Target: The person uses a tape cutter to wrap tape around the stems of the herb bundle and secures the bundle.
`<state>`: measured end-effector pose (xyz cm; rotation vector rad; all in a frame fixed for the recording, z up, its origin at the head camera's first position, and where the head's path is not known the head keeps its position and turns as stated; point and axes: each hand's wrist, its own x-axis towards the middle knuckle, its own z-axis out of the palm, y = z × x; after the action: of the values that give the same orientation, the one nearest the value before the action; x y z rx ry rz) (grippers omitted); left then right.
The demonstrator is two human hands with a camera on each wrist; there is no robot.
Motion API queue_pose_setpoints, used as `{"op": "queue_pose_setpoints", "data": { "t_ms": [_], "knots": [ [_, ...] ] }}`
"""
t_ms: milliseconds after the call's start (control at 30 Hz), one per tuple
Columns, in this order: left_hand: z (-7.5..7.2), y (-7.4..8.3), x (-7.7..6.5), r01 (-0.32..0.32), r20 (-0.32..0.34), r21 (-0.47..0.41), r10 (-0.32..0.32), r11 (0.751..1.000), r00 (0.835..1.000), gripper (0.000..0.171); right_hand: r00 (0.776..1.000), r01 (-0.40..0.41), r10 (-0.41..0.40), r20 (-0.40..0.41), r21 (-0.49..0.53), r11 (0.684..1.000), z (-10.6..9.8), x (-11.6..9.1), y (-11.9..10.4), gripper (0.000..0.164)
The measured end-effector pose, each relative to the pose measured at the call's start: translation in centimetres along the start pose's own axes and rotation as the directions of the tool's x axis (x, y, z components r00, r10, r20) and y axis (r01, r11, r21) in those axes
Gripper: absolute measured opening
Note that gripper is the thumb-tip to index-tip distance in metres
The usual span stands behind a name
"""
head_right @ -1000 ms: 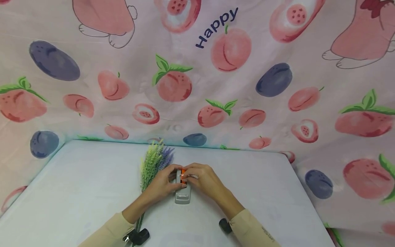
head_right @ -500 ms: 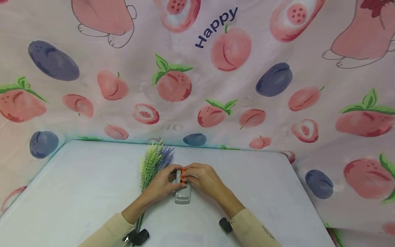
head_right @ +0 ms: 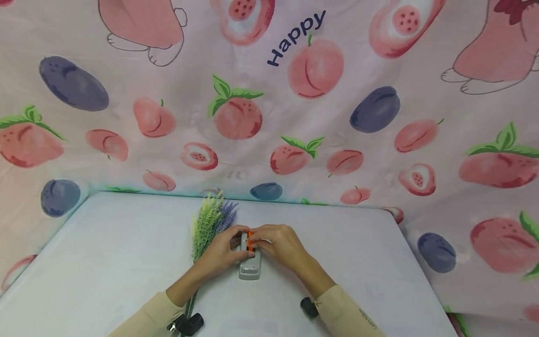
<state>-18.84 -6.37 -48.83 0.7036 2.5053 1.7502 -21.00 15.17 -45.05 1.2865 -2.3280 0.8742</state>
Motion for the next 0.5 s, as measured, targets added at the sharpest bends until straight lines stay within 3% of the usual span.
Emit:
{"op": "queue_pose_setpoints", "data": {
  "t_ms": [267, 500],
  "knots": [
    [-0.08, 0.05, -0.02, 0.006, -0.004, 0.048, -0.005, 0.999, 1.0, 0.053, 1.0, 0.017, -0.017, 0.002, -0.058, 0.998, -0.02, -0.04, 0.1, 0.016],
    [-0.12, 0.07, -0.15, 0.021, -0.01, 0.061, -0.02, 0.998, 1.0, 0.052, 0.999, -0.035, 0.037, 0.025, -0.089, 0.995, -0.04, -0.13, 0.02, 0.018]
  ]
}}
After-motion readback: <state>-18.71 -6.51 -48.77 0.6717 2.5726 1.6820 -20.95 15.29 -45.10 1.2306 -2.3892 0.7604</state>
